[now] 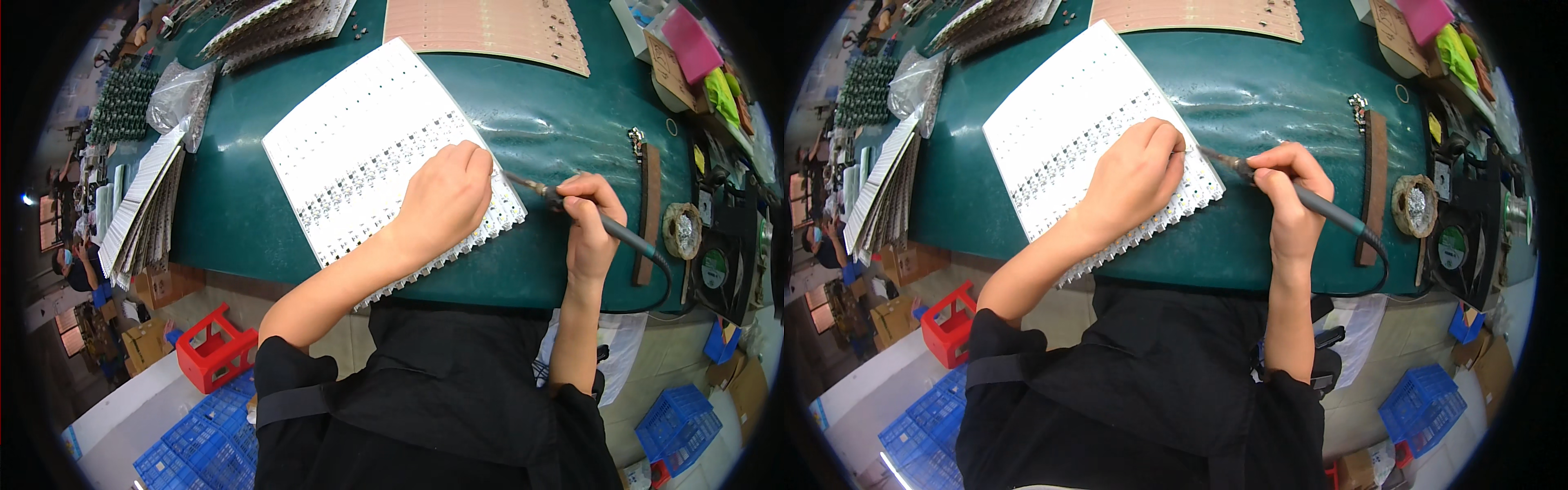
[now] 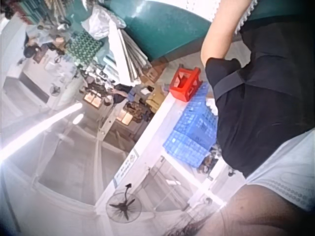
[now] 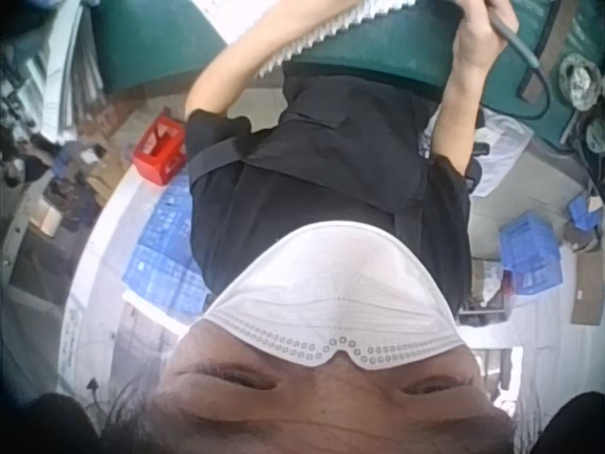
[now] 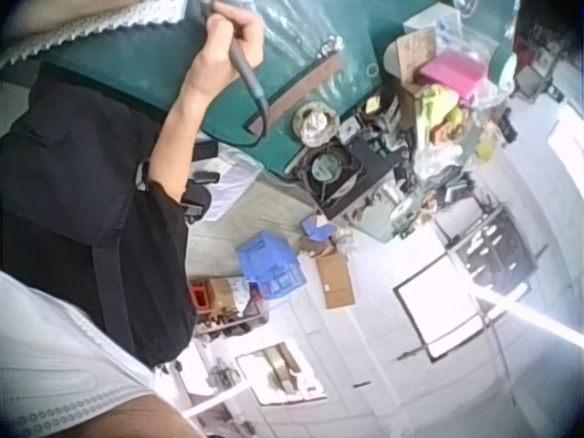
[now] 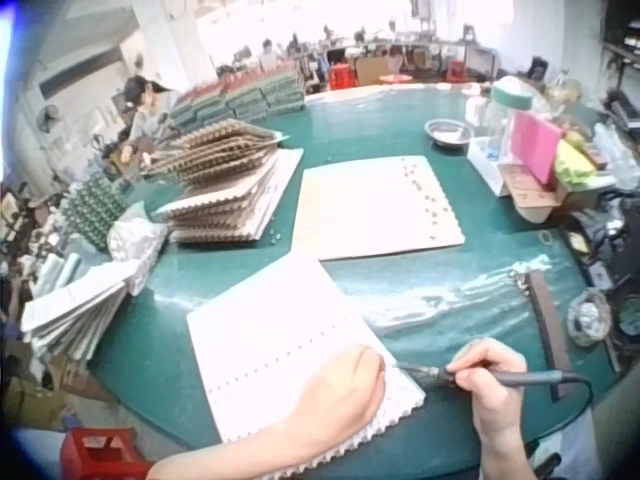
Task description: The person solders components onto an LED board using a soldering iron, turns the board over, and solders the opposite side.
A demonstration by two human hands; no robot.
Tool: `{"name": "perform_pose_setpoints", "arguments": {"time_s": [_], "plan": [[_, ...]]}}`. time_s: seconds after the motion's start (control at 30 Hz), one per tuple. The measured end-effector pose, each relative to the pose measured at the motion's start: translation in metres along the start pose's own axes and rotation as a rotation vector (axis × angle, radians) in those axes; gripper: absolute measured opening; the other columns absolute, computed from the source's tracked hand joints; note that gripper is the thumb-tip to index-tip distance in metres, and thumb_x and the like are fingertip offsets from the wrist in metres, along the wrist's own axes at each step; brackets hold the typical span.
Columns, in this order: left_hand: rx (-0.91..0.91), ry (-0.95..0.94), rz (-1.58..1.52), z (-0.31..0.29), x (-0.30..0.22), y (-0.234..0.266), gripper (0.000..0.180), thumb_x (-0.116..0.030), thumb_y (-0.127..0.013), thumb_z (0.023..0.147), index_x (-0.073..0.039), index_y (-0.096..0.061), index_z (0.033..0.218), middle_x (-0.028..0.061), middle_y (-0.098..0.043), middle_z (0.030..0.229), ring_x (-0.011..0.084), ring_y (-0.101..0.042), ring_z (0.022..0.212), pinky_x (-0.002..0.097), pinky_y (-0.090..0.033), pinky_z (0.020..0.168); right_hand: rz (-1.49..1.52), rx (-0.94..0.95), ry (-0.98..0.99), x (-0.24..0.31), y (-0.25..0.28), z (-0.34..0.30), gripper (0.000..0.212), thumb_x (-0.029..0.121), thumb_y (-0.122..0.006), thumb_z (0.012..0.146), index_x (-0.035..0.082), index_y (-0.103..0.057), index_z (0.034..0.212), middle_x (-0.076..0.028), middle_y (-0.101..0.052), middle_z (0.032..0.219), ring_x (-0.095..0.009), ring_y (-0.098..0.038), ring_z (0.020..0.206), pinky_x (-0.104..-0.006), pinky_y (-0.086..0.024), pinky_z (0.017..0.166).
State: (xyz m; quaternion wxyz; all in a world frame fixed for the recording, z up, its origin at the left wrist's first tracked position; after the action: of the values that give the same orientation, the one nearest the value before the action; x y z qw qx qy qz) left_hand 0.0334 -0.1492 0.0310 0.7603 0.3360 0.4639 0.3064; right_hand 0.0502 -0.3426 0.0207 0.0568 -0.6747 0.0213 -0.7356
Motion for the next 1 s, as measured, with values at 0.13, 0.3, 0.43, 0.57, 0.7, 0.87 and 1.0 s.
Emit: {"name": "perform_pose_setpoints", "arguments": {"time_s": [0.13,0.3,0.43,0.57,0.7,0.87,1.0], "plan": [[-0.008,-0.063,0.124,-0.014,-0.005,-0.004,0.012,0.0,-0.063,0.077,-0.003,-0.058,0.087,0.009,-0.059,0.09,0.0273,-0.059,0.078,0.0372,-0.051,0.068,0.075,-0.131,0.169,0.012,0.026,-0.013,0.014,0.002,-0.06,0.08,-0.006,-0.064,0.091,-0.008,-0.059,0.084,-0.013,-0.057,0.075,-0.0248,-0.048,0.07],[-0.04,-0.154,0.216,-0.026,-0.014,0.001,0.017,0.0,-0.064,0.071,-0.003,-0.06,0.088,0.0051,-0.061,0.094,0.0227,-0.058,0.076,0.0337,-0.051,0.066,-0.761,-0.691,0.356,0.04,0.105,-0.056,0.017,0.008,-0.064,0.09,-0.001,-0.068,0.104,-0.006,-0.061,0.094,-0.015,-0.06,0.086,-0.0295,-0.049,0.075],[-0.018,-0.197,0.259,-0.027,-0.012,-0.001,0.017,-0.002,-0.062,0.072,-0.004,-0.06,0.089,0.0055,-0.062,0.097,0.0209,-0.058,0.076,0.0324,-0.051,0.065,-1.28,-0.715,0.403,0.042,0.147,-0.088,0.017,0.012,-0.066,0.092,0.004,-0.07,0.106,-0.01,-0.056,0.09,-0.019,-0.058,0.081,-0.0326,-0.047,0.071],[0.064,-0.174,0.289,-0.024,-0.01,0.002,0.017,-0.002,-0.059,0.075,-0.003,-0.06,0.092,0.0077,-0.062,0.102,0.0232,-0.06,0.081,0.0339,-0.052,0.068,-1.138,-0.678,0.373,0.055,0.112,-0.095,0.028,0.015,-0.065,0.094,0.005,-0.067,0.12,-0.008,-0.057,0.079,-0.018,-0.056,0.068,-0.0307,-0.047,0.064],[-0.002,-0.157,0.138,-0.017,-0.014,0.026,0.014,-0.002,-0.057,0.083,-0.001,-0.061,0.097,0.0116,-0.062,0.103,0.0274,-0.062,0.087,0.0378,-0.052,0.072,-0.015,-0.218,0.082,0.029,0.057,-0.065,0.03,0.017,-0.067,0.092,0.004,-0.062,0.118,-0.013,-0.064,0.076,-0.02,-0.057,0.055,-0.0327,-0.048,0.056],[-0.272,0.369,-0.134,-0.07,0.024,0.096,0.015,-0.009,-0.052,0.094,-0.003,-0.062,0.104,0.0183,-0.064,0.094,0.0377,-0.062,0.086,0.0432,-0.05,0.073,-0.832,-0.046,0.397,0.012,-0.032,-0.052,0.021,0.009,-0.073,0.083,0.004,-0.056,0.093,-0.016,-0.056,0.08,-0.033,-0.057,0.07,-0.04,-0.047,0.063],[-0.374,0.688,-0.091,-0.155,0.059,0.101,0.017,-0.012,-0.052,0.096,-0.001,-0.062,0.105,0.0209,-0.064,0.094,0.0405,-0.061,0.084,0.044,-0.049,0.074,-0.699,-0.049,0.44,0.011,-0.055,-0.063,0.022,0.002,-0.072,0.082,0.003,-0.052,0.091,-0.01,-0.056,0.087,-0.021,-0.055,0.07,-0.0314,-0.047,0.065]]}}
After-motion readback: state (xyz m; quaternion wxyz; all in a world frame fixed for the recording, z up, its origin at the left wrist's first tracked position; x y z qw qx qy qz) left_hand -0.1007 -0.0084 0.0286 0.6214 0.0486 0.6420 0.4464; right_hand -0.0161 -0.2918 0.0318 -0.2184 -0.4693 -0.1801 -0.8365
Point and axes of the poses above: each hand's wrist, its own z-axis towards the middle knuckle, its own y-axis out of the back of the hand, x = y × z, the point moved 4 cm from there along z, towards the middle knuckle
